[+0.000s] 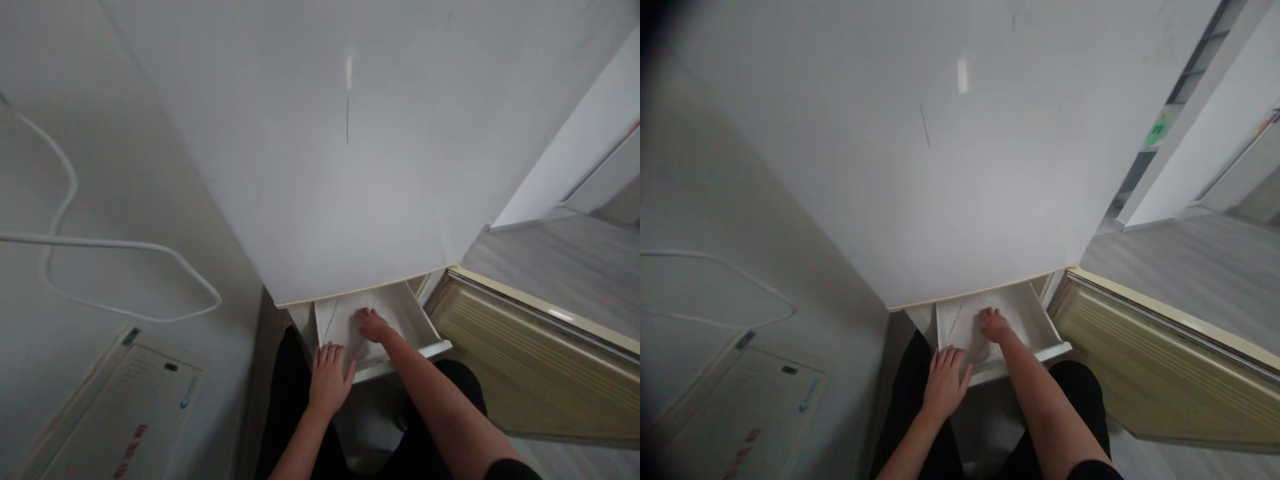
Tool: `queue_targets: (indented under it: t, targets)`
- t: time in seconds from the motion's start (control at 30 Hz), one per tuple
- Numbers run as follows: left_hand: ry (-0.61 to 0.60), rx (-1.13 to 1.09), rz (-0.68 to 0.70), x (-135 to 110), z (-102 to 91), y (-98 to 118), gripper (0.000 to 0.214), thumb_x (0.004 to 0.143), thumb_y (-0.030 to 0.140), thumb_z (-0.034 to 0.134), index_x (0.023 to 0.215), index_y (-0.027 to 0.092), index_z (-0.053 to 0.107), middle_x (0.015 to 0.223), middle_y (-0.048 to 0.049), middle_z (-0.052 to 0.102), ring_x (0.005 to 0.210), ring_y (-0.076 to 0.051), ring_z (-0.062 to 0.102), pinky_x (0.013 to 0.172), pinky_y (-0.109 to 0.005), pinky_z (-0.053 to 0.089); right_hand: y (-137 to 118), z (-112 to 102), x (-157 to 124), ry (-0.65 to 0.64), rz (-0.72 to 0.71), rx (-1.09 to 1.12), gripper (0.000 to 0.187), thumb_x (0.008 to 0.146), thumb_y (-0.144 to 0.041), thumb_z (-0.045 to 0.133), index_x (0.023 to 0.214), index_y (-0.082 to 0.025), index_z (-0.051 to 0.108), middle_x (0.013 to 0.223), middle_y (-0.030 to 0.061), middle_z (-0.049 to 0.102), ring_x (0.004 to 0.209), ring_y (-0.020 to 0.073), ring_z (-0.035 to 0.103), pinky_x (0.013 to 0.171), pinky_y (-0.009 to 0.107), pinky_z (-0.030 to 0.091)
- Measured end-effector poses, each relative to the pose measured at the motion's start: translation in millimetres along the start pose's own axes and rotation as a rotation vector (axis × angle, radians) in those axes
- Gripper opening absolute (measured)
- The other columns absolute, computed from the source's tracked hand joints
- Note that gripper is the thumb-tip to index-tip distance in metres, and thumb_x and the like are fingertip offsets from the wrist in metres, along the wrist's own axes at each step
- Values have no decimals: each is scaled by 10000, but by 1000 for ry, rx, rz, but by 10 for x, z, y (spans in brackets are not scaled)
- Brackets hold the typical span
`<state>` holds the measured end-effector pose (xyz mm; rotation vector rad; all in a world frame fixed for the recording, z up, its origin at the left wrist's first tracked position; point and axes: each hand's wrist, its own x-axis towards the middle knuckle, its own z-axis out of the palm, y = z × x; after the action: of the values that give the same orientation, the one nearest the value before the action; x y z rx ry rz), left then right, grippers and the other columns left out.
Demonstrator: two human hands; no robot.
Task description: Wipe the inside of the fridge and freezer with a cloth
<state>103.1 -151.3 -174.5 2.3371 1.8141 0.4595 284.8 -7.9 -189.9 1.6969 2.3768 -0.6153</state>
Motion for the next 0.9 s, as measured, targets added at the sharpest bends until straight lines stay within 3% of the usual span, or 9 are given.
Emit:
queue_targets:
  t: [0.13, 0.23, 0.3, 0.43, 0.57, 0.63, 0.7, 0.8, 0.9]
  targets:
    - [74, 5, 27, 17, 43, -15, 297, 979, 353, 486, 1172, 190, 643, 1195, -100, 691, 1246, -302, 572, 1164, -582, 340, -66, 24, 203, 31, 102, -3, 695, 903, -404, 616, 1533, -193, 414, 1632, 207, 226, 1432, 403, 320, 1045, 543, 419]
    - [87, 5, 10, 29, 87, -33, 254, 962, 336, 513, 1124, 195, 649, 1119, -84, 697, 1158, -287, 607, 1128, -566, 387, -145, 96, 324, -6, 99, -27, 880, 871, -458, 645, 1621, -260, 228, 1684, 175, 6, 1525, 441, 63, 1112, 684, 249]
    - [74, -1, -3, 25, 97, -34, 231, 957, 322, 516, 1098, 196, 649, 1089, -78, 697, 1122, -277, 614, 1124, -556, 389, -241, 179, 421, -8, 63, -35, 924, 893, -500, 603, 1640, -267, 111, 1680, 173, -53, 1529, 446, -42, 1138, 715, 124]
    - [-17, -42, 10, 0, 58, -30, 240, 941, 401, 558, 1044, 205, 652, 1043, -74, 702, 1090, -278, 622, 1164, -589, 317, -543, 338, 607, 54, -59, -35, 864, 940, -507, 522, 1640, -260, 79, 1674, 194, -30, 1517, 468, -72, 1139, 731, 13]
    - [-136, -104, 67, -13, 9, -60, 415, 846, 563, 677, 1086, 224, 657, 1080, -91, 709, 1142, -306, 615, 1211, -618, 201, -717, 377, 677, -7, -196, -65, 859, 917, -403, 559, 1639, -234, 126, 1673, 167, -93, 1521, 443, -110, 1144, 728, -17]
    - [-196, -125, 112, -6, -12, -82, 438, 812, 547, 730, 1124, 247, 665, 1118, -86, 711, 1185, -307, 605, 1226, -602, 166, -635, 342, 664, -38, -203, -57, 855, 921, -418, 548, 1637, -295, 97, 1678, 97, -135, 1529, 394, -144, 1130, 751, -10]
    - [-266, -136, 137, 7, -44, -98, 360, 815, 488, 750, 1092, 267, 691, 1109, -69, 724, 1179, -294, 621, 1229, -578, 171, -432, 278, 626, -56, -136, -28, 880, 922, -558, 523, 1627, -368, 32, 1677, 40, -161, 1532, 358, -172, 1101, 786, 2]
    - [-368, -153, 112, 25, -123, -98, 233, 841, 448, 730, 998, 276, 728, 989, -41, 760, 1074, -281, 684, 1201, -554, 232, 23, 155, 534, -91, 37, -4, 990, 862, -759, 485, 1614, -392, -45, 1667, 18, -204, 1519, 352, -224, 1066, 818, 25]
    - [-399, -154, 78, 24, -214, -79, 235, 838, 483, 720, 940, 273, 740, 893, -35, 771, 1047, -306, 696, 1150, -545, 296, 513, 46, 420, -90, 207, 1, 1066, 816, -810, 511, 1613, -385, -54, 1660, 27, -234, 1518, 392, -197, 1101, 779, 63]
